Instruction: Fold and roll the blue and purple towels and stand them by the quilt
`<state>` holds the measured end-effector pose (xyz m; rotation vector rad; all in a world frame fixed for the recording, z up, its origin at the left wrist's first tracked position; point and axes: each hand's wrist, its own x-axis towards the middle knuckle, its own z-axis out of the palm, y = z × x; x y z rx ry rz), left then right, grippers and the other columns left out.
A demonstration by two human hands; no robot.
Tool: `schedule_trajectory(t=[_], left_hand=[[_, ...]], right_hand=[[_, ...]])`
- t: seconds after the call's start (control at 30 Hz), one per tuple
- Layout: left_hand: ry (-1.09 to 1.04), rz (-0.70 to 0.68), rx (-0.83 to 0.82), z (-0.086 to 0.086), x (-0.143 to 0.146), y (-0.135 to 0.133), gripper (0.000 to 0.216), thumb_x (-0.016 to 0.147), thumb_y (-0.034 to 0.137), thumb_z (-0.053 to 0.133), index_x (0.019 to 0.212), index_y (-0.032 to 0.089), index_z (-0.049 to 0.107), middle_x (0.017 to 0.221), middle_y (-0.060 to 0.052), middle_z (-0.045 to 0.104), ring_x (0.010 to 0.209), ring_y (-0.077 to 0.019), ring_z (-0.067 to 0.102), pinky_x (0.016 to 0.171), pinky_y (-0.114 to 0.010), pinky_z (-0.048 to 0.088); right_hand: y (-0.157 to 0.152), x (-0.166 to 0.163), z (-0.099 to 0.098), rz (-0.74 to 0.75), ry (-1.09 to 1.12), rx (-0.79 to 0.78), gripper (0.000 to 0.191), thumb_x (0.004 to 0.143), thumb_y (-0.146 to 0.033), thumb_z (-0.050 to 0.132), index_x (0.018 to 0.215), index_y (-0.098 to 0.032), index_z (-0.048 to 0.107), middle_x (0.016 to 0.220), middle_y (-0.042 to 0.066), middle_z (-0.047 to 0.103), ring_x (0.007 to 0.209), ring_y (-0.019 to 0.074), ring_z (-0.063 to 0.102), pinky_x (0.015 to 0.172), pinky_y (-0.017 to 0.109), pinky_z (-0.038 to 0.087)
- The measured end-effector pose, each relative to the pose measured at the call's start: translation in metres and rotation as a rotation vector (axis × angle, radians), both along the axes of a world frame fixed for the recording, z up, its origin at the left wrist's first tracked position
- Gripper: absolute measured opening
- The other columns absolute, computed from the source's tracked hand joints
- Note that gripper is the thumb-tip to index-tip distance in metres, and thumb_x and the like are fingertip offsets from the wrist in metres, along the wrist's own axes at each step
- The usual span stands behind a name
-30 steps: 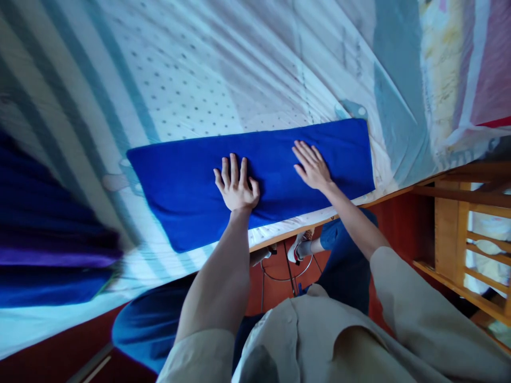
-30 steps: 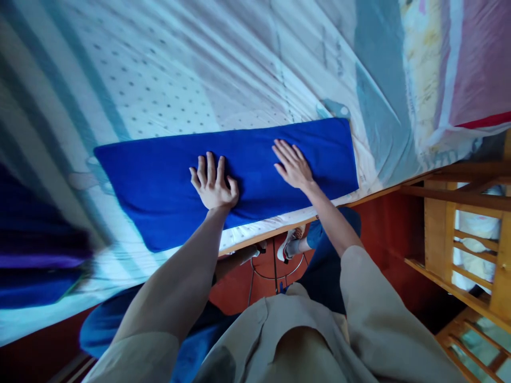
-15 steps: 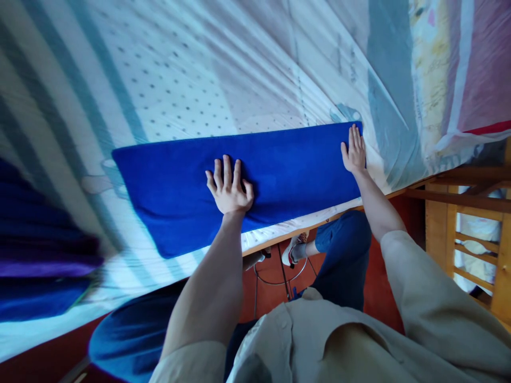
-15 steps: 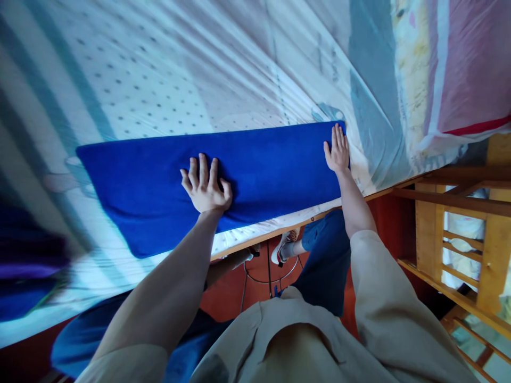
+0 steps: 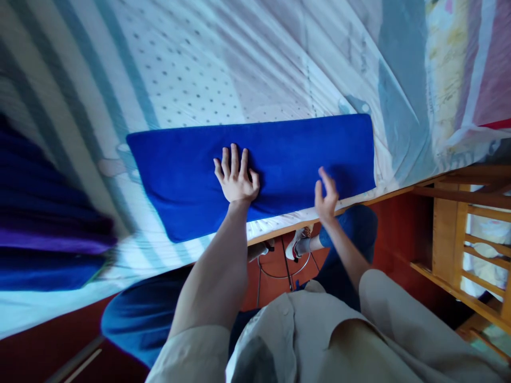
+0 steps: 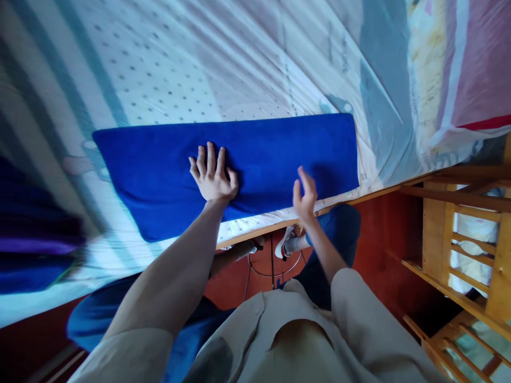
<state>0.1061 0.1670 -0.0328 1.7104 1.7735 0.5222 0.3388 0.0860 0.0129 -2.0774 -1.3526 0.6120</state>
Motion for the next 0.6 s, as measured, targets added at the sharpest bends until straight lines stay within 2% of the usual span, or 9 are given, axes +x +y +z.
schedule_trajectory(t=[0.07,0.1,0.13,0.2,0.27,0.37,0.5,0.6], left_hand=[[0.009,-0.009,0.003,0.001,0.000,0.000,0.070,0.091,0.037,0.057,0.159,0.024,0.043,0.172,-0.005,0.025,0.161,-0.0325,0.008,0.132,-0.057,-0.003],[0.012,-0.014,0.003,0.001,0.000,0.000,0.071,0.091,0.037,0.056,0.160,0.024,0.041,0.172,-0.005,0.024,0.161,-0.0329,0.007,0.132,-0.057,-0.003],[0.018,-0.020,0.003,0.002,0.001,-0.001,0.072,0.092,0.037,0.056,0.161,0.024,0.040,0.172,-0.005,0.022,0.161,-0.0332,0.006,0.132,-0.058,-0.003],[0.046,-0.034,0.004,0.004,0.003,-0.001,0.074,0.092,0.037,0.054,0.162,0.023,0.036,0.173,-0.006,0.020,0.162,-0.0333,0.005,0.132,-0.058,-0.002],[0.100,-0.049,0.001,0.007,0.006,-0.001,0.074,0.094,0.036,0.051,0.164,0.022,0.032,0.173,-0.006,0.018,0.162,-0.0322,0.004,0.131,-0.058,-0.001],[0.208,-0.078,-0.018,0.011,0.010,0.000,0.073,0.095,0.034,0.045,0.165,0.020,0.029,0.173,-0.007,0.018,0.162,-0.0307,0.004,0.131,-0.058,0.000],[0.349,-0.126,-0.044,0.016,0.015,0.011,0.071,0.094,0.029,0.039,0.163,0.011,0.032,0.171,-0.016,0.023,0.161,-0.0343,0.010,0.130,-0.061,0.007],[0.389,-0.190,-0.074,0.019,0.028,0.032,0.073,0.093,0.028,0.040,0.162,0.006,0.030,0.169,-0.020,0.028,0.160,-0.0373,0.014,0.129,-0.061,0.016]], right_hand=[[-0.046,-0.049,0.000,-0.159,0.296,-0.066,0.051,0.103,-0.057,0.041,0.118,-0.020,0.073,0.104,0.011,0.078,0.095,0.0211,0.075,0.085,0.035,0.061],[-0.062,-0.066,-0.002,-0.250,0.433,-0.129,0.050,0.100,-0.059,0.047,0.111,-0.019,0.074,0.088,0.009,0.078,0.075,0.0186,0.074,0.070,0.030,0.060],[-0.072,-0.077,-0.006,-0.308,0.560,-0.195,0.049,0.096,-0.062,0.053,0.104,-0.018,0.074,0.076,0.006,0.076,0.059,0.0156,0.068,0.058,0.027,0.056],[-0.077,-0.084,-0.014,-0.389,0.760,-0.322,0.049,0.089,-0.064,0.063,0.091,-0.016,0.074,0.063,0.002,0.071,0.041,0.0102,0.056,0.043,0.022,0.045],[-0.069,-0.077,-0.021,-0.434,0.859,-0.419,0.049,0.083,-0.064,0.069,0.077,-0.015,0.071,0.057,0.002,0.069,0.033,0.0072,0.048,0.036,0.020,0.037],[-0.055,-0.062,-0.023,-0.448,0.901,-0.490,0.050,0.079,-0.062,0.075,0.064,-0.015,0.068,0.052,0.004,0.068,0.029,0.0071,0.048,0.032,0.018,0.032],[-0.059,-0.055,-0.019,-0.456,0.933,-0.421,0.047,0.073,-0.060,0.081,0.066,-0.016,0.068,0.058,0.006,0.072,0.035,0.0109,0.058,0.034,0.018,0.041],[-0.066,-0.055,-0.019,-0.464,0.956,-0.331,0.044,0.072,-0.057,0.083,0.070,-0.015,0.069,0.062,0.006,0.073,0.039,0.0123,0.061,0.037,0.020,0.047]])
